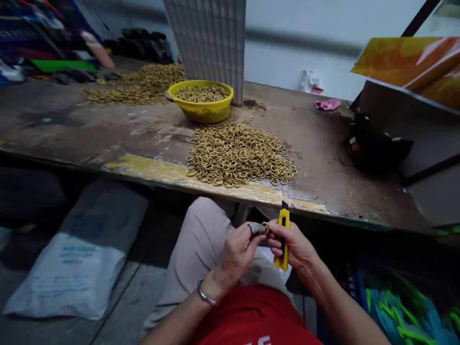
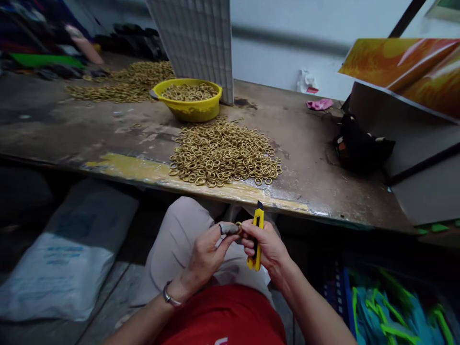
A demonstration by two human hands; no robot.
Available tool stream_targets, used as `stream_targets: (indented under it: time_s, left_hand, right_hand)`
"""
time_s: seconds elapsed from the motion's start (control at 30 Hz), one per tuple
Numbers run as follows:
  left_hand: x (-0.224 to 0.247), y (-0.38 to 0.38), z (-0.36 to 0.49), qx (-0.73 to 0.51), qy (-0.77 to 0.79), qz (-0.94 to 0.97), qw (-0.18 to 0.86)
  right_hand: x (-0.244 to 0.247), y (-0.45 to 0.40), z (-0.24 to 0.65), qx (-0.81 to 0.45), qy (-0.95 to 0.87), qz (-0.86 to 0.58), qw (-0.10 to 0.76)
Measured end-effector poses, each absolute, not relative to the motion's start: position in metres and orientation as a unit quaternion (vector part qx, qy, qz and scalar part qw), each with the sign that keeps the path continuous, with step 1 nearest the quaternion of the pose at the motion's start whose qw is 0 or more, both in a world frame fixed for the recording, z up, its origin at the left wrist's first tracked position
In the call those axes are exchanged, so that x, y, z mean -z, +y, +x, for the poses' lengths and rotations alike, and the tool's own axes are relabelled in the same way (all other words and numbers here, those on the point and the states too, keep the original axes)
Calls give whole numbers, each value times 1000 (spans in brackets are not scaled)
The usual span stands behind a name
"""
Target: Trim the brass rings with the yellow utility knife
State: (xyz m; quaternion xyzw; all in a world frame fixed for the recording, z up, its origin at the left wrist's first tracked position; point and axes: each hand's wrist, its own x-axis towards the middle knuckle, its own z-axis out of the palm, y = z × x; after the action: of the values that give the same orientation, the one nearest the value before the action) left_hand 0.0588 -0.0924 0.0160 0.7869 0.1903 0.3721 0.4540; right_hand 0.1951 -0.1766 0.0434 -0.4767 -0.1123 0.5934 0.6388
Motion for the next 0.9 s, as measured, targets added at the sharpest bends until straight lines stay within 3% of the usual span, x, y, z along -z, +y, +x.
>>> stream_targets:
  time_s: [0.1,0.2,0.27,0.4,0.7,0.8,0.9]
  left_hand:
    - [-17,-83,66,-293,261,715,579]
    - [-22,-72,71,-228,311,592,708]
    - [-25,-65,73,-220,313,541,749]
    - [-28,-57,72,-207,305,519,771]
    - [-40,-44,61,-206,273,671,658]
    - [-50,-43,54,-166,236,666,688]
    - [-45,-41,54,-132,225,615,745]
  right_hand:
    - [-43,-172,201,-501,-228,-595,585]
    - [-41,-171,208,-287,-435,-727,447]
    - [-37,-170,211,-176,-529,-757,340]
    - [-31,-165,211,-95,-591,-775,202]
    - [-31,-143,229,8,-579,-812,77]
    - [-30,-133,266,33,-479,-877,30]
    - [-28,-118,294,55,-487,-868,76]
